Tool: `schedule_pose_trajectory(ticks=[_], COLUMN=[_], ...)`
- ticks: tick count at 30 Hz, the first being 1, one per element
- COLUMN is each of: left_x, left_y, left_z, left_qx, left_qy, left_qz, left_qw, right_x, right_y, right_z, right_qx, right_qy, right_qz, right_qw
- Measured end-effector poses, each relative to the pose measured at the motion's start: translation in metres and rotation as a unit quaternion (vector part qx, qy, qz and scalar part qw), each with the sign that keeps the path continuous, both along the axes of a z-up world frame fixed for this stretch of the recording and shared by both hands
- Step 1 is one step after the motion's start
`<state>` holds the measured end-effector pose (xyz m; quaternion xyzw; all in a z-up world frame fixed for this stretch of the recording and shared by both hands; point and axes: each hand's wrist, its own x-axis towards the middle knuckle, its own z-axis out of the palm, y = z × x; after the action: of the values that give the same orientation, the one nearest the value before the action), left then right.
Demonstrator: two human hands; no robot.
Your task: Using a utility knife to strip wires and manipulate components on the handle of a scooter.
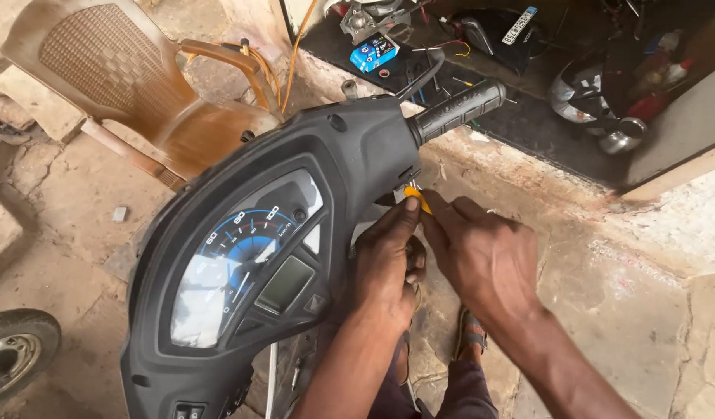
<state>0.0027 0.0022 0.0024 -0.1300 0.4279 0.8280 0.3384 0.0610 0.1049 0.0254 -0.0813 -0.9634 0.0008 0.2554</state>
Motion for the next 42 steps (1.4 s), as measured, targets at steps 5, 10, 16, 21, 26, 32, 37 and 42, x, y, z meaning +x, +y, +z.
schedule_pose_trajectory(ticks=[5,10,16,21,26,32,37,42], left_x=[-0.002,-0.004,-0.005,-0.006,-0.006,-0.016,-0.007,-0.003], left_y=[-0.003,0.001,0.002,0.001,0.005,0.02,0.013,0.008], left_z=[0.007,0.017,0.006,0.014,0.011,0.009,0.017,0.01], left_qx=[0.012,0.039,0.061,0.05,0.05,0.051,0.015,0.028], left_qy=[0.017,0.019,0.032,0.007,-0.001,0.013,0.027,-0.004], left_qz=[0.003,0.012,0.01,0.01,0.028,0.053,0.042,0.056], left_qw=[1.0,0.999,0.998,0.999,0.998,0.997,0.999,0.998], right_x=[-0.003,-0.007,-0.01,-0.01,-0.011,-0.018,-0.016,-0.016], right_y=[-0.015,-0.016,-0.017,-0.017,-0.008,0.005,0.001,-0.004], right_z=[0.017,0.026,0.033,0.037,0.029,0.025,0.033,0.031], right_qx=[-0.046,-0.077,-0.107,-0.12,-0.106,-0.098,-0.085,-0.084], right_qy=[0.043,0.038,-0.004,0.0,0.006,-0.037,-0.004,-0.024], right_qz=[-0.016,-0.043,-0.052,-0.042,-0.034,-0.063,-0.024,-0.019], right_qw=[0.998,0.995,0.993,0.992,0.994,0.993,0.996,0.996])
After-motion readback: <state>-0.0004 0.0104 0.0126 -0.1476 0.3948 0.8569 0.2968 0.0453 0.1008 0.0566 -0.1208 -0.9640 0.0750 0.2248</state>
